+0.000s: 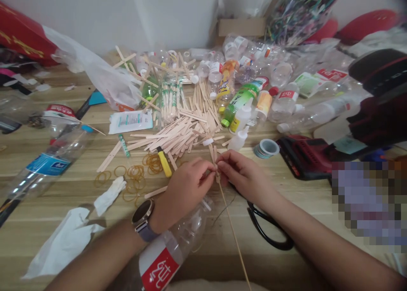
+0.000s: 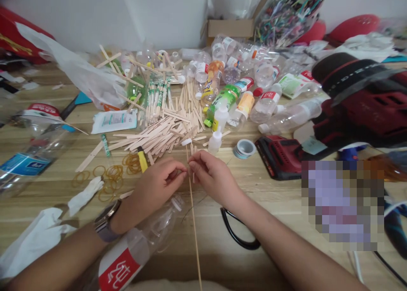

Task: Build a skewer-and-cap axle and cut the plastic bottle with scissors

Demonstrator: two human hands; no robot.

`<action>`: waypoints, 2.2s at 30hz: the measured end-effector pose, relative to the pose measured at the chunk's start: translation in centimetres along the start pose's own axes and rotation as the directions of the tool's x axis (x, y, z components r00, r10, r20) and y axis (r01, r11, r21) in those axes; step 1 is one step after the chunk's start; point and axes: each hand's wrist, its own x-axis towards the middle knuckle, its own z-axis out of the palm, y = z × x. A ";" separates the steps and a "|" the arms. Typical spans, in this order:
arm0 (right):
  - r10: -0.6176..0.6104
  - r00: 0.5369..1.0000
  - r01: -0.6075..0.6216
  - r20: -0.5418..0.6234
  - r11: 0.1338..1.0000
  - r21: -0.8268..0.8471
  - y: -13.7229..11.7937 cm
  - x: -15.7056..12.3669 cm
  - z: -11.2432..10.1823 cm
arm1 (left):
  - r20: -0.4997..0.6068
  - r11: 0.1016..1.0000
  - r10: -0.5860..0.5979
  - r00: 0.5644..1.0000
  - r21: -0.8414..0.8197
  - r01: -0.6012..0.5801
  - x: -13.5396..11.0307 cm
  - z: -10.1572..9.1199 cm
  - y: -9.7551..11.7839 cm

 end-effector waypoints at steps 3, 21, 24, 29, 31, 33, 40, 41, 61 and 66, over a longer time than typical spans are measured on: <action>-0.022 1.000 0.023 0.015 0.998 -0.054 0.2 0.2 -0.2 | -0.016 0.995 0.061 0.998 0.085 -0.059 -0.1 0.2 -0.3; -0.232 0.973 0.224 -0.012 0.953 -0.202 0.9 0.7 -0.7 | -0.001 0.827 0.402 0.915 0.429 -0.363 -0.7 0.3 -1.3; -0.227 0.974 0.222 -0.001 0.955 -0.196 1.0 0.7 -0.7 | 0.027 0.770 0.472 0.881 0.474 -0.427 -0.6 0.1 -1.4; -0.225 0.974 0.222 0.007 0.955 -0.198 0.9 0.8 -0.5 | -0.005 0.773 0.503 0.864 0.449 -0.448 -0.3 0.1 -1.0; -0.231 0.973 0.222 -0.020 0.950 -0.218 0.6 0.6 -0.6 | -0.045 0.896 0.355 0.934 0.300 -0.327 0.0 0.0 -0.7; -0.254 0.964 0.227 -0.079 0.940 -0.255 0.2 0.3 -0.7 | -0.016 0.995 0.082 0.996 0.064 -0.081 0.4 -0.3 -0.3; -0.344 0.938 0.291 -0.054 0.859 -0.421 -1.2 -1.9 -0.5 | 0.389 0.708 -0.416 0.822 -0.430 0.561 1.6 -1.3 -0.3; -0.344 0.938 0.293 -0.039 0.848 -0.441 -1.2 -2.2 -0.3 | 0.421 0.655 -0.437 0.795 -0.456 0.602 1.7 -1.3 -0.3; -0.288 0.943 0.178 -0.168 0.860 -0.478 -1.0 -2.9 1.3 | 0.498 0.502 -0.420 0.759 -0.569 0.651 1.3 -0.7 -0.7; -0.268 0.949 0.164 -0.164 0.869 -0.467 -0.7 -2.6 1.0 | 0.408 0.723 -0.334 0.850 -0.468 0.508 1.4 -0.9 -1.1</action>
